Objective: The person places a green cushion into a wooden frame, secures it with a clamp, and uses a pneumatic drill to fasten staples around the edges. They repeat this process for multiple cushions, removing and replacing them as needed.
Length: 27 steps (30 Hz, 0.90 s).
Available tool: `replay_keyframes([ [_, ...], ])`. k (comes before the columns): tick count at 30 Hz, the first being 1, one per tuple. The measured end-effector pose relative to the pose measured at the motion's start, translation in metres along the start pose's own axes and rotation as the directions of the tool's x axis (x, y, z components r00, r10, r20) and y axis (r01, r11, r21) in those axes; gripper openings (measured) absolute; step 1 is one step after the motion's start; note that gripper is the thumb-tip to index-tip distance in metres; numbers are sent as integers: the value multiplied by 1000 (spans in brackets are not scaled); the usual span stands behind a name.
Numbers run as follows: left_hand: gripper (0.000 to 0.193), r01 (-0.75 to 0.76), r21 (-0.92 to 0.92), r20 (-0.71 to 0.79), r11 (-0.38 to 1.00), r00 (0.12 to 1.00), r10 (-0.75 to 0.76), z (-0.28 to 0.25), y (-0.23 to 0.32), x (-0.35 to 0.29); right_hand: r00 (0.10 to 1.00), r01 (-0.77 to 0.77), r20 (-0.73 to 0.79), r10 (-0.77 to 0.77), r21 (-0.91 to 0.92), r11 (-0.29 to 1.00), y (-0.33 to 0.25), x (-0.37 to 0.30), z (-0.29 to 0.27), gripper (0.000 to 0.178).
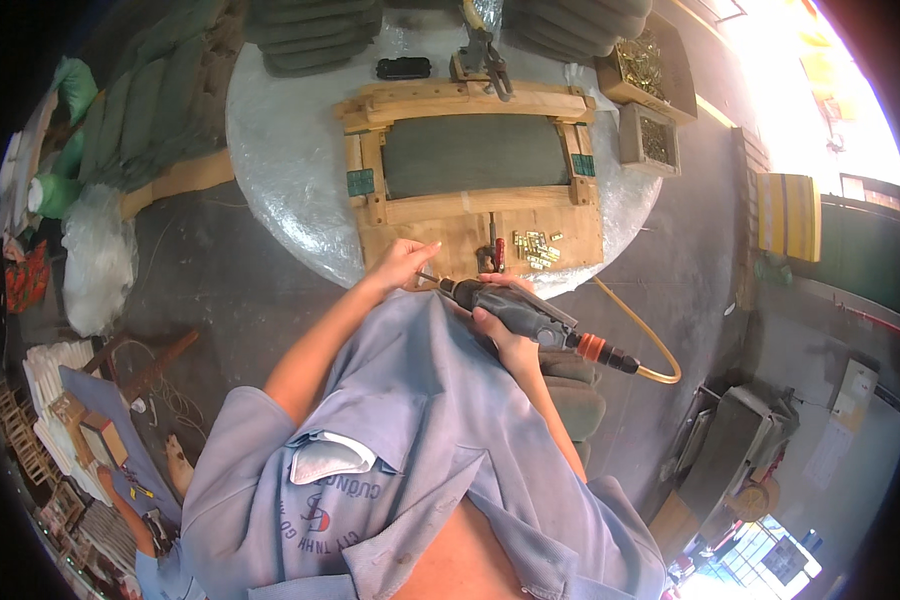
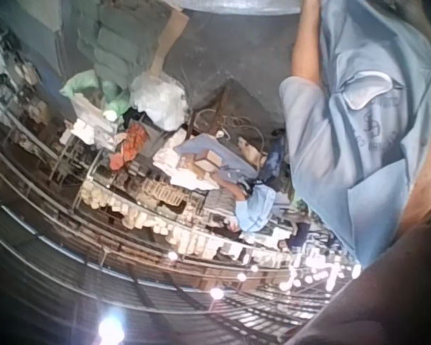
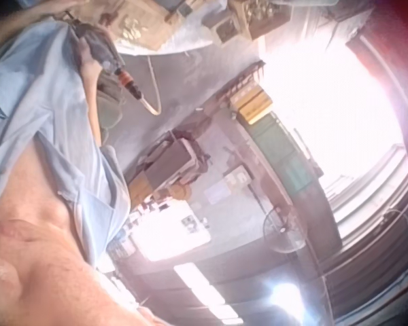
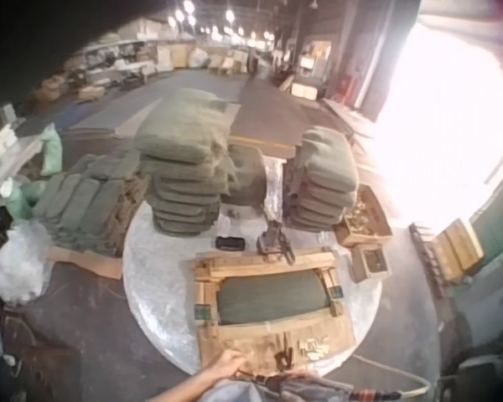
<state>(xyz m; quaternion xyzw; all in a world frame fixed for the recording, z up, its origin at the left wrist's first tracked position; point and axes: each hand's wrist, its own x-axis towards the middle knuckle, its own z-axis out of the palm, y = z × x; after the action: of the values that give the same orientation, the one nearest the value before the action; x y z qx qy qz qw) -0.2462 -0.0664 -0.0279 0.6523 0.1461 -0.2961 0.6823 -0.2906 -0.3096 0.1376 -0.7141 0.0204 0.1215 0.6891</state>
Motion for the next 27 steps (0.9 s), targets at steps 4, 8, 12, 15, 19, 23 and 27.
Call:
replay_keyframes([
  [4,65,-181,202,-219,962,950,224,-6,-25,3,1000,-22,-13,21,-34,999,-3,-2,-2,55],
  [8,48,-1,-255,-128,967,991,-33,-22,-14,-29,985,-131,-119,124,-53,990,0,-2,-5,54],
  [12,45,29,-467,-104,884,991,-88,-19,-7,-56,989,-18,-147,-2,-135,991,25,7,-6,50],
  [15,42,9,-424,-156,906,984,-83,-21,-11,-57,987,16,-151,-46,-191,981,22,15,6,47],
  [19,38,39,-330,-176,943,979,-101,-19,-14,-50,988,60,-121,-101,-300,952,25,21,5,47],
  [23,35,68,-196,-202,978,973,-109,-12,-21,-36,987,-22,-162,1,-125,992,19,20,7,48],
  [27,34,115,-289,-48,950,990,-134,-8,-17,-27,986,-20,-165,15,-28,999,2,17,4,48],
])
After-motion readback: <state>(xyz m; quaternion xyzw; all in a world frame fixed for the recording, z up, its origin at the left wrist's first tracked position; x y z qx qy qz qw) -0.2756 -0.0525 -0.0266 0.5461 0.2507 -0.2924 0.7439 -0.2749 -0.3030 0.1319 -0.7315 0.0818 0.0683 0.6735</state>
